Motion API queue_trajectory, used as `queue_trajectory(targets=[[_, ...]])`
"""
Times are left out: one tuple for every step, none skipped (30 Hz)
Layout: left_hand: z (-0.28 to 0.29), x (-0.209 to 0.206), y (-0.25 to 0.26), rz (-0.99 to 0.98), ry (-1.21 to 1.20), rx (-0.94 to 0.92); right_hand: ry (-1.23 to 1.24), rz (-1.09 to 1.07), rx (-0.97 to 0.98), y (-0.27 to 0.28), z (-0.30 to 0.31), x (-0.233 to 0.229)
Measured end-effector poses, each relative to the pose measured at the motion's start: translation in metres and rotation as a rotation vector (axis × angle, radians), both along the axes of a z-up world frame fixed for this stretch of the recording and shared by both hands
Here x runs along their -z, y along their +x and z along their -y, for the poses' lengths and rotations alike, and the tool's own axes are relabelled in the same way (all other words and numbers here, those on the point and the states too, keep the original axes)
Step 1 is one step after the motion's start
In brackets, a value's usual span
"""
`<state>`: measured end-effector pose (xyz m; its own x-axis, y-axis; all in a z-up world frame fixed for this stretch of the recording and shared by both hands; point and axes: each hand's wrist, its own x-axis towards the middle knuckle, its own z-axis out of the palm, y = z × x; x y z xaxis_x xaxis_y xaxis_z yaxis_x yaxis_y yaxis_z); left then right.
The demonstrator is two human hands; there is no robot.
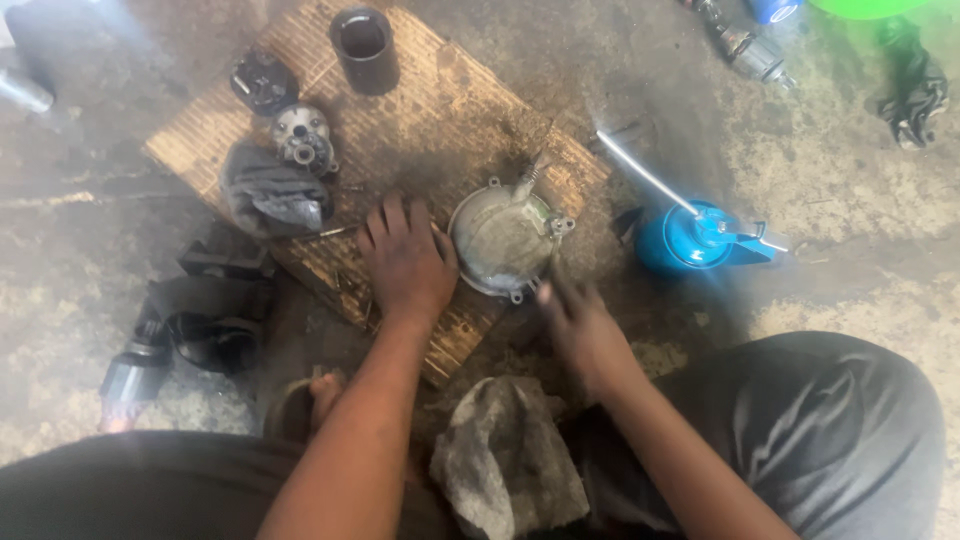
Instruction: The person sits on the floor and cleans a large, round metallic mechanical part, likely a motorcycle engine cover. They use a blue oil can to apply liquid to the surface and then wipe it with a cloth. The person rotates the part to clean different sides and continues wiping until the surface appears clean.
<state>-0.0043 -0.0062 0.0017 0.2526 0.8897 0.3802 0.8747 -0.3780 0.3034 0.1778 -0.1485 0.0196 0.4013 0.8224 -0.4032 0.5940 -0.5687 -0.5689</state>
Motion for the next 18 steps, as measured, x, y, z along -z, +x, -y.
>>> queue_trajectory(targets=[[-0.002,-0.001,0.001,0.004,-0.028,0.000,0.028,0.003,0.007,0.000,-0.002,-0.003],[-0.001,-0.003,0.000,0.008,-0.055,0.000,0.055,0.006,0.013,0.000,-0.005,-0.006],[0.000,-0.003,0.001,0.013,-0.088,-0.001,0.078,0.011,0.017,0.001,-0.006,-0.009],[-0.002,-0.002,0.002,0.016,-0.062,0.005,0.076,-0.002,0.047,0.003,-0.010,-0.010],[-0.001,-0.001,0.000,0.015,-0.043,0.006,0.067,-0.020,0.072,0.004,-0.016,-0.008],[0.001,0.001,-0.001,0.013,-0.023,0.007,0.057,-0.037,0.097,0.004,-0.017,-0.006],[0.000,0.001,-0.002,0.006,-0.027,0.007,0.141,-0.036,0.064,0.001,-0.013,-0.004],[0.001,0.000,-0.003,0.000,-0.030,0.008,0.224,-0.034,0.031,-0.004,-0.005,-0.003],[-0.001,0.000,0.000,0.003,-0.030,0.003,0.309,-0.023,-0.008,-0.002,-0.004,-0.001],[-0.007,-0.001,0.002,0.001,-0.024,0.008,0.248,-0.056,0.066,0.004,-0.011,0.002],[-0.006,-0.001,0.001,-0.003,-0.031,0.007,0.172,-0.091,0.136,0.010,-0.016,0.005],[-0.003,0.000,0.001,-0.007,-0.039,0.006,0.095,-0.126,0.205,0.013,-0.019,0.009],[0.002,0.002,-0.001,0.002,-0.054,0.005,0.175,-0.171,0.166,0.012,-0.014,0.015],[0.002,0.004,-0.001,0.011,-0.068,0.003,0.255,-0.218,0.126,0.009,-0.009,0.021],[-0.002,0.003,0.000,0.021,-0.066,0.016,0.352,-0.265,0.099,0.009,-0.009,0.026],[0.002,0.002,-0.002,0.016,-0.062,0.021,0.254,-0.349,0.165,0.008,-0.005,0.027],[0.001,0.001,-0.002,0.020,-0.035,0.021,0.176,-0.427,0.219,0.008,-0.009,0.027],[-0.003,-0.001,0.000,0.023,-0.008,0.020,0.098,-0.506,0.271,0.010,-0.015,0.025]])
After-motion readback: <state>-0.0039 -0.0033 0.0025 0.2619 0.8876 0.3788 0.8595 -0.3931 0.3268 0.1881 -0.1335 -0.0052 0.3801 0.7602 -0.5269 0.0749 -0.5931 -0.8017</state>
